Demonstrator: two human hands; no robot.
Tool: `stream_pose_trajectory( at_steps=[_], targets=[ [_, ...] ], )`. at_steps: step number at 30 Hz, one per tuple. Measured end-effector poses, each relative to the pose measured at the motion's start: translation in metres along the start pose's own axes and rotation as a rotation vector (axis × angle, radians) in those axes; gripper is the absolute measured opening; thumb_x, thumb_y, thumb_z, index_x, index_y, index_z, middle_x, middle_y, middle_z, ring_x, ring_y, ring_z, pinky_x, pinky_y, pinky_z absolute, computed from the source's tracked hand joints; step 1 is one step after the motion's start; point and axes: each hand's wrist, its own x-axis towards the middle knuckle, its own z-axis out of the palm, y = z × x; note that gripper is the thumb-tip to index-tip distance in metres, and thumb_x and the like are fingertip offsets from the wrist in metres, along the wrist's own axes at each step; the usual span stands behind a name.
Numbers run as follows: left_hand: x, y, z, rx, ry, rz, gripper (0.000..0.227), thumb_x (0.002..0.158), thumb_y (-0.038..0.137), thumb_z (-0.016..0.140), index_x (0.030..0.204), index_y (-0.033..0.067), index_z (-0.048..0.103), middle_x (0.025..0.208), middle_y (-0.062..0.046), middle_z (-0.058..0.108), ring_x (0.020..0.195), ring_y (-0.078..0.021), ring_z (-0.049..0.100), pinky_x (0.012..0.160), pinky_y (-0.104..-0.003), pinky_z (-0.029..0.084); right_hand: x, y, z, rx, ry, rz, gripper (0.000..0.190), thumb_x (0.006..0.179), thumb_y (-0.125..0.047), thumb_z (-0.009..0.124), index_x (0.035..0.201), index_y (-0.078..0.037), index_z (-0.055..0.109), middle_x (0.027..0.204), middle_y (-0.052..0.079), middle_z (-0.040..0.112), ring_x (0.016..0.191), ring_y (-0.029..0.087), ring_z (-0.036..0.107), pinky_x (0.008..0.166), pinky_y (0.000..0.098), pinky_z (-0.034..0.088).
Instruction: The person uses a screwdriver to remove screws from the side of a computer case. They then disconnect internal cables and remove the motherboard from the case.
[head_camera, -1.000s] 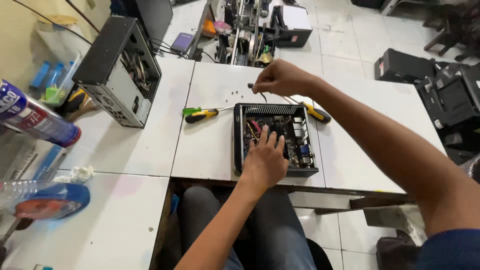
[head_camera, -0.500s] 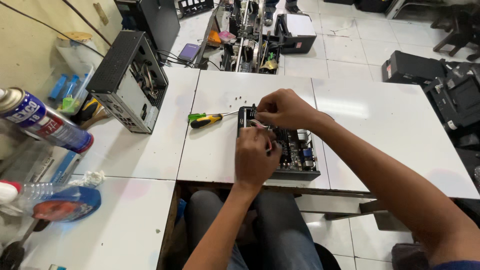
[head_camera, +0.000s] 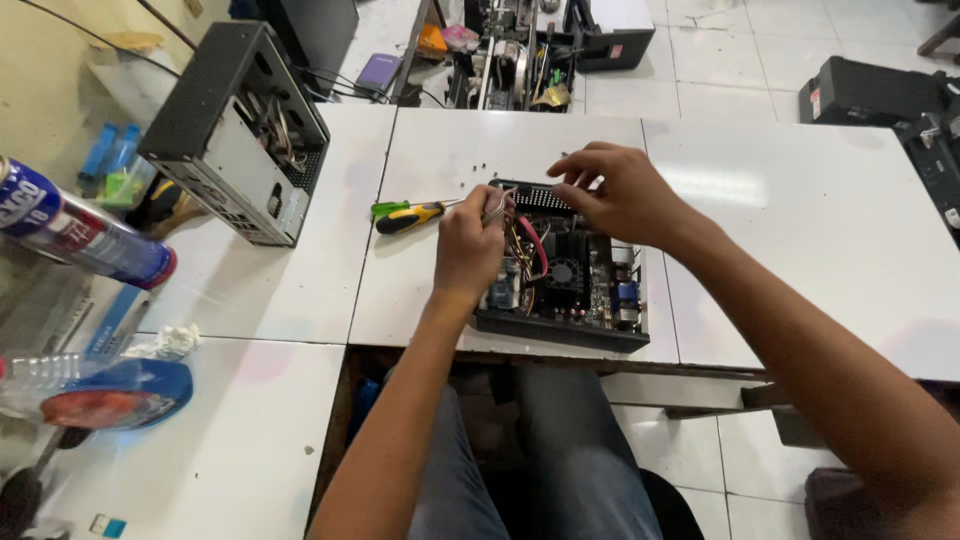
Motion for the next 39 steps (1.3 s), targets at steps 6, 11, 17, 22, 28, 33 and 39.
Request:
stream_pose_trajectory(
  at_steps=[6, 11, 17, 22, 28, 33, 39],
  targets=[
    [0.021, 0.012, -0.003, -0.177, -0.083, -0.061, 0.037, 0.114, 0.042, 0.039, 0.105, 0.0254, 0.071, 0.07, 0.002, 0.075, 0.079, -0.0206, 0.073, 0.085, -0.034, 0.054, -0.037, 0.08, -0.01, -0.384, 0.13, -0.002, 0.04, 0.103, -0.025, 0.079, 0.137, -0.005, 0.075, 0.124, 0.023, 0.068, 0.116, 0.046, 0.069, 0.092, 0.05, 0.06],
    [0.024, 0.006, 0.013, -0.265, -0.066, -0.12, 0.039, 0.113, 0.04, 0.04, 0.101, 0.0207, 0.071, 0.055, 0.003, 0.059, 0.063, -0.0161, 0.066, 0.07, -0.028, 0.053, -0.056, 0.142, -0.012, -0.417, 0.082, 0.377, 0.073, 0.119, -0.062, 0.051, 0.156, 0.0, 0.062, 0.138, 0.037, 0.062, 0.128, 0.056, 0.063, 0.105, 0.0599, 0.053],
    [0.016, 0.006, 0.011, -0.272, -0.027, -0.112, 0.043, 0.113, 0.04, 0.043, 0.099, 0.0163, 0.075, 0.048, 0.0, 0.048, 0.053, -0.0181, 0.064, 0.062, -0.029, 0.055, -0.052, 0.15, -0.003, -0.2, 0.128, 0.25, 0.052, 0.127, -0.042, 0.045, 0.127, -0.002, 0.078, 0.095, 0.021, 0.074, 0.095, 0.042, 0.074, 0.086, 0.0467, 0.057],
    [0.017, -0.008, 0.03, 0.417, -0.225, 0.15, 0.031, 0.098, 0.054, 0.065, 0.11, 0.0278, 0.077, 0.07, -0.013, 0.073, 0.083, -0.0469, 0.077, 0.086, -0.054, 0.058, -0.05, 0.165, -0.013, -0.231, 0.034, 0.405, 0.064, 0.125, -0.051, 0.048, 0.093, -0.003, 0.075, 0.074, 0.02, 0.069, 0.074, 0.039, 0.069, 0.075, 0.0461, 0.052],
    [0.02, 0.024, 0.03, 0.792, -0.509, 0.192, 0.059, 0.096, 0.064, 0.06, 0.135, 0.0218, 0.076, 0.083, -0.02, 0.079, 0.09, -0.0437, 0.078, 0.098, -0.048, 0.043, -0.054, 0.12, -0.033, -0.372, -0.178, 0.556, 0.04, 0.111, -0.036, 0.061, 0.104, -0.004, 0.082, 0.093, 0.02, 0.082, 0.095, 0.044, 0.078, 0.084, 0.0496, 0.057],
    [0.026, 0.013, 0.031, 0.736, -0.542, 0.127, 0.045, 0.093, 0.056, 0.061, 0.13, 0.0361, 0.077, 0.091, -0.011, 0.082, 0.098, -0.0415, 0.077, 0.102, -0.049, 0.044, -0.054, 0.113, -0.039, -0.293, -0.151, 0.583, 0.041, 0.105, -0.036, 0.07, 0.128, -0.003, 0.075, 0.103, 0.021, 0.081, 0.104, 0.043, 0.077, 0.089, 0.0525, 0.06],
    [0.035, -0.002, 0.031, 0.551, -0.433, 0.049, 0.029, 0.094, 0.055, 0.061, 0.11, 0.044, 0.082, 0.087, 0.001, 0.081, 0.099, -0.035, 0.077, 0.099, -0.049, 0.054, -0.054, 0.114, -0.04, -0.233, -0.005, 0.376, 0.032, 0.103, -0.02, 0.079, 0.13, -0.003, 0.076, 0.107, 0.02, 0.074, 0.102, 0.038, 0.073, 0.084, 0.0453, 0.06]
  ],
)
